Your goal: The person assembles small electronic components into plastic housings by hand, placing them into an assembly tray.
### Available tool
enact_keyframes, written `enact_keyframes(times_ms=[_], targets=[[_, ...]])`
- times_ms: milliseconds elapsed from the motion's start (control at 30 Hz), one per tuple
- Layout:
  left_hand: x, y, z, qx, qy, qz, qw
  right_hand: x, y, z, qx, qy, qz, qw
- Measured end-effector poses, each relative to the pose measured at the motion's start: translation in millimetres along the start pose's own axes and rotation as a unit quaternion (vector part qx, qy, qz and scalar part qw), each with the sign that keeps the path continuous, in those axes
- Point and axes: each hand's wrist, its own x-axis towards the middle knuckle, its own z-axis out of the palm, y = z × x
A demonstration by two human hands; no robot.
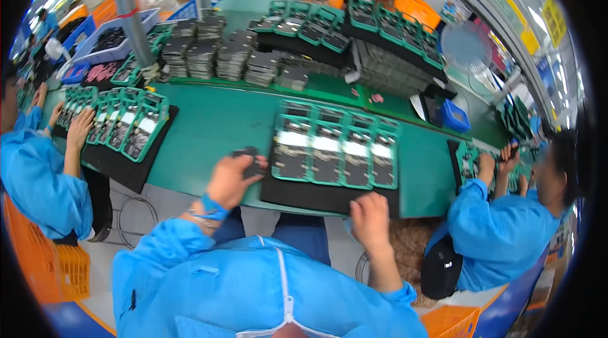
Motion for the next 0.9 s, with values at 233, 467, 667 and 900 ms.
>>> enact_keyframes(times_ms=[233, 467, 667, 900], targets=[[36.4, -55.2, 93.1, -0.070, -0.166, -0.130, 0.975, -17.7, 63.7, -47.1, -0.117, 0.065, 0.172, 0.976], [-31.4, -3.3, -4.8, -0.234, -0.225, -0.116, 0.939, 29.3, -53.8, 7.0, 0.430, -0.065, 0.197, 0.879], [-113.6, 21.8, -143.4, -0.258, -0.004, 0.014, 0.966, 83.1, -187.5, 115.0, 0.600, -0.402, 0.119, 0.681], [-175.4, 20.3, -217.1, -0.335, 0.195, 0.123, 0.913, 143.9, -300.0, 208.6, 0.680, -0.420, 0.263, 0.540]])
